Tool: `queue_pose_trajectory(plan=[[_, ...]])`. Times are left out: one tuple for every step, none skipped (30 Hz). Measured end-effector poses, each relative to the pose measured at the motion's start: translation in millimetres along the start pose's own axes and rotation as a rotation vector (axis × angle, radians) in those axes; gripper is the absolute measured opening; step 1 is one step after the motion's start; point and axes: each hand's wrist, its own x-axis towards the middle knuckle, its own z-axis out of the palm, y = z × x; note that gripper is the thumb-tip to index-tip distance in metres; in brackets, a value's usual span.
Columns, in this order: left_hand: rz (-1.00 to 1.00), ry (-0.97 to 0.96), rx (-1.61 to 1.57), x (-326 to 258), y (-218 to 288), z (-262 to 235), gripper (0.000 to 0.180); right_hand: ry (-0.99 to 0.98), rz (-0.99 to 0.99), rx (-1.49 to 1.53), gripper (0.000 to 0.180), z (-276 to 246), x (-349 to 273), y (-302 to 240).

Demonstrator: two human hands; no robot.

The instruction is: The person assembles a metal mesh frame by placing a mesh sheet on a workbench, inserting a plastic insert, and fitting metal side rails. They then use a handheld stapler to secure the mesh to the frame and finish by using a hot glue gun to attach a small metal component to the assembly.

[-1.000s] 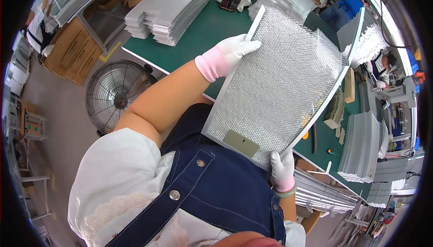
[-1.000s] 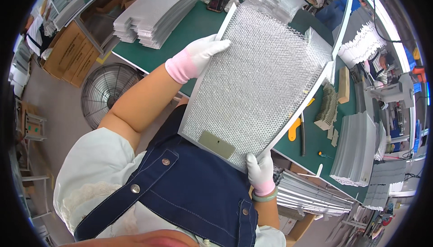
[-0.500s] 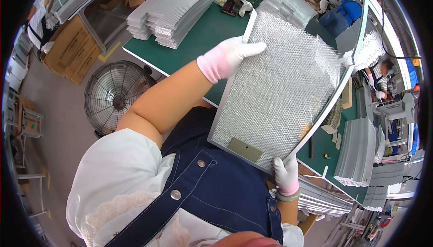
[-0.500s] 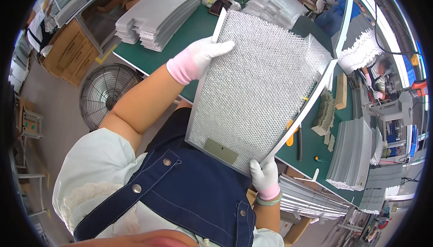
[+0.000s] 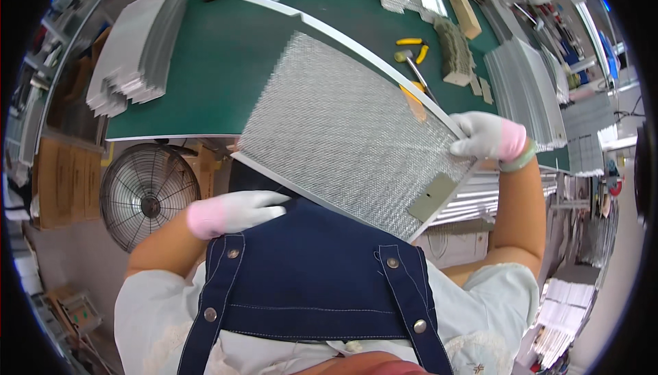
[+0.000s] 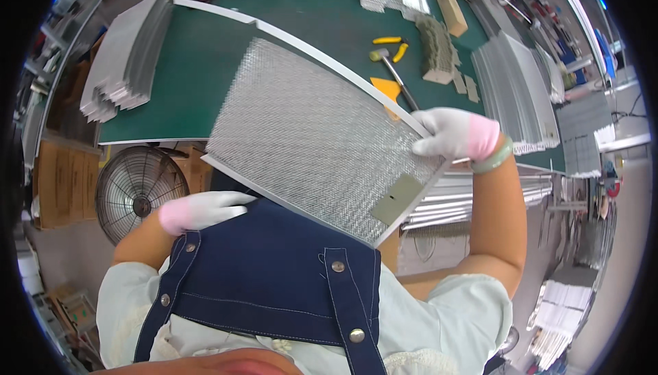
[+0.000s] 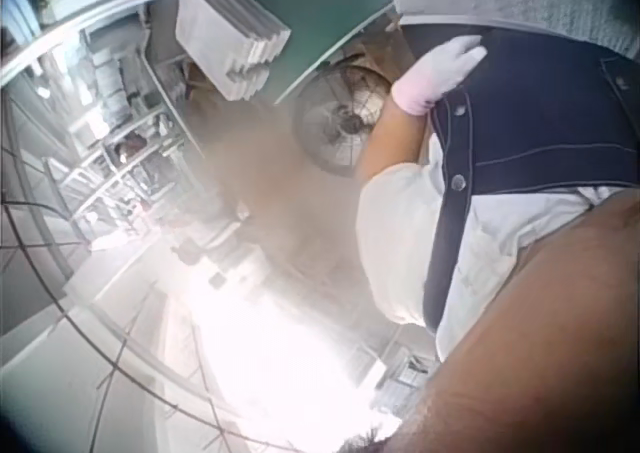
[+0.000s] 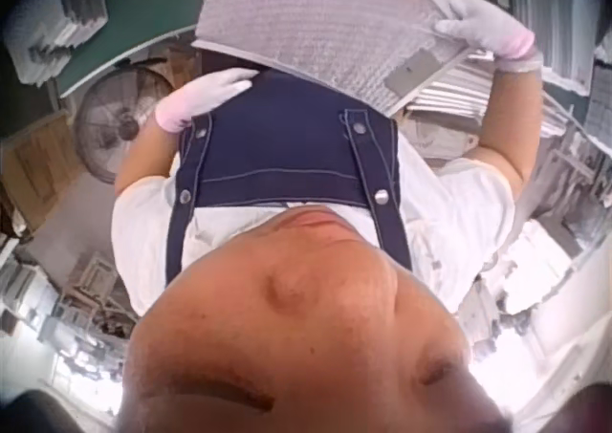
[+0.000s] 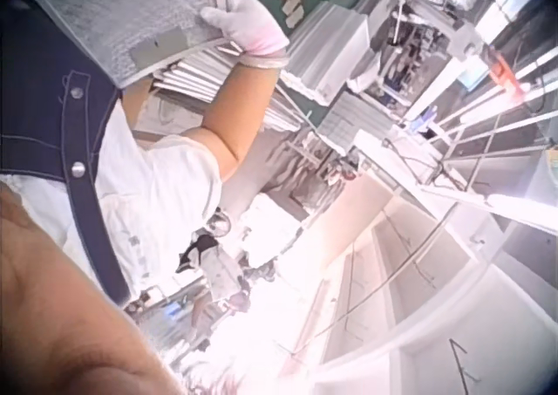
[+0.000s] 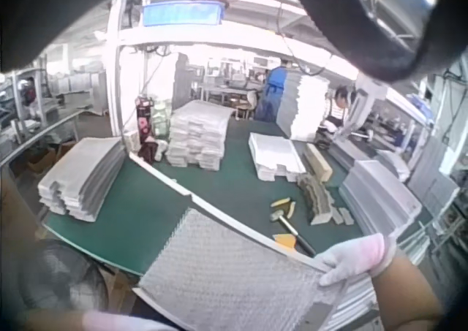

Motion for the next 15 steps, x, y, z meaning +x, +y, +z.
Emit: queue_pose_trajectory(plan=[[0.053,0.036,0.027,-21,9,-6,0.044,0.0,0.02,-0.053,0.036,2,5,0],[0.101,0.075,0.062,-36,35,-23,0.04,0.013,0.03,-0.15,0.035,3,5,-7],[0.138,0.133,0.089,-43,64,-39,0.037,0.012,0.029,-0.259,0.033,3,7,-17],[0.405,0.384,0.172,-40,83,-43,0.033,0.019,0.076,-0.365,0.033,6,7,-31],[0.722,0.651,0.668,-26,107,-55,0.038,0.01,0.064,-0.386,0.033,11,8,-44],[0.915,0.822,0.849,-2,134,-66,0.04,0.002,0.049,-0.405,0.034,15,8,-55],[0.906,0.785,0.957,20,159,-73,0.041,0.01,0.046,-0.412,0.035,19,3,-64],[0.877,0.759,1.072,37,184,-77,0.043,0.032,-0.042,-0.453,0.03,22,-1,-71],[0.63,0.545,1.09,48,206,-77,0.043,0.033,-0.05,-0.522,0.031,20,-5,-75],[0.408,0.33,1.108,60,229,-76,0.042,0.023,-0.07,-0.598,0.032,17,-2,-79],[0.199,0.116,1.105,65,242,-77,0.042,0.025,-0.082,-0.672,0.033,17,-3,-85],[0.281,0.095,1.093,66,241,-82,0.039,0.14,-0.011,-0.711,0.03,24,-8,-87],[0.333,0.095,1.048,66,237,-84,0.038,0.224,-0.079,-0.617,0.029,35,-8,-85],[0.383,0.097,1.002,64,232,-86,0.036,0.304,-0.147,-0.521,0.027,46,-5,-84],[0.436,0.093,0.962,63,228,-87,0.035,0.39,-0.214,-0.419,0.026,59,-3,-82]])
